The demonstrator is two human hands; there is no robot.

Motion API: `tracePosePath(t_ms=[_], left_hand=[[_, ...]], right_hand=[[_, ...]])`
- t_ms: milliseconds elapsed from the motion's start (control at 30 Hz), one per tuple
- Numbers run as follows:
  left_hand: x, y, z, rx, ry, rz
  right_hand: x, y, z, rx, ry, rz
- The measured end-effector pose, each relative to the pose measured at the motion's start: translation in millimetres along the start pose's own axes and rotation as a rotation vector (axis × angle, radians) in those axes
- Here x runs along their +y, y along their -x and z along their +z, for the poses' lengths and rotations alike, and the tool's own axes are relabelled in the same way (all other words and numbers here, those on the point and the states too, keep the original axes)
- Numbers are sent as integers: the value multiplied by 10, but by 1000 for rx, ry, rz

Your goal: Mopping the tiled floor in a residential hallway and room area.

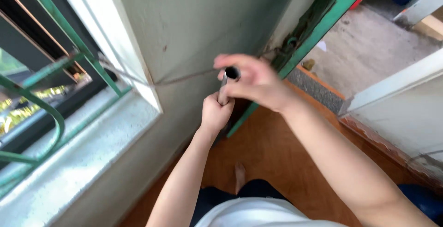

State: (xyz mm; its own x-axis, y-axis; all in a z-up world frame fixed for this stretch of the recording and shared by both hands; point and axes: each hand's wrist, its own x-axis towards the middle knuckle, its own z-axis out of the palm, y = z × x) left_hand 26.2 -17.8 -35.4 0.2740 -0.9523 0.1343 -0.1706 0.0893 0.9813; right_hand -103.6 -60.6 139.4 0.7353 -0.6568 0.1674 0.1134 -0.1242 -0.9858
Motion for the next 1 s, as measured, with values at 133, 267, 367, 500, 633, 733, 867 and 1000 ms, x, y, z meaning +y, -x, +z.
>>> tracePosePath(t_ms=[133,267,367,500,633,733,867,1000], left_hand=[[-16,-234,-171,69,-131,-105],[-98,-368,-260,117,-153,-173],[-60,-306,-140,100,-127,-258],[203,-221,49,122,-167,-370],[555,-129,126,270,-143,-441],[684,-137,220,303,-210,-425],[476,-62,552,410,-245,-531],[157,212,809,457,-216,-545]], right_hand=[[198,253,-798,551,497,-335],[645,125,-1579,1035,1068,-493],[816,-81,-1692,1014,1105,-463],[920,-150,-1733,973,1195,-509],[1072,-244,-1942,857,1203,-524],[1245,-390,-2077,740,1210,-662],[1323,-621,-2107,657,1111,-781],[1398,-870,-2089,586,1108,-796]])
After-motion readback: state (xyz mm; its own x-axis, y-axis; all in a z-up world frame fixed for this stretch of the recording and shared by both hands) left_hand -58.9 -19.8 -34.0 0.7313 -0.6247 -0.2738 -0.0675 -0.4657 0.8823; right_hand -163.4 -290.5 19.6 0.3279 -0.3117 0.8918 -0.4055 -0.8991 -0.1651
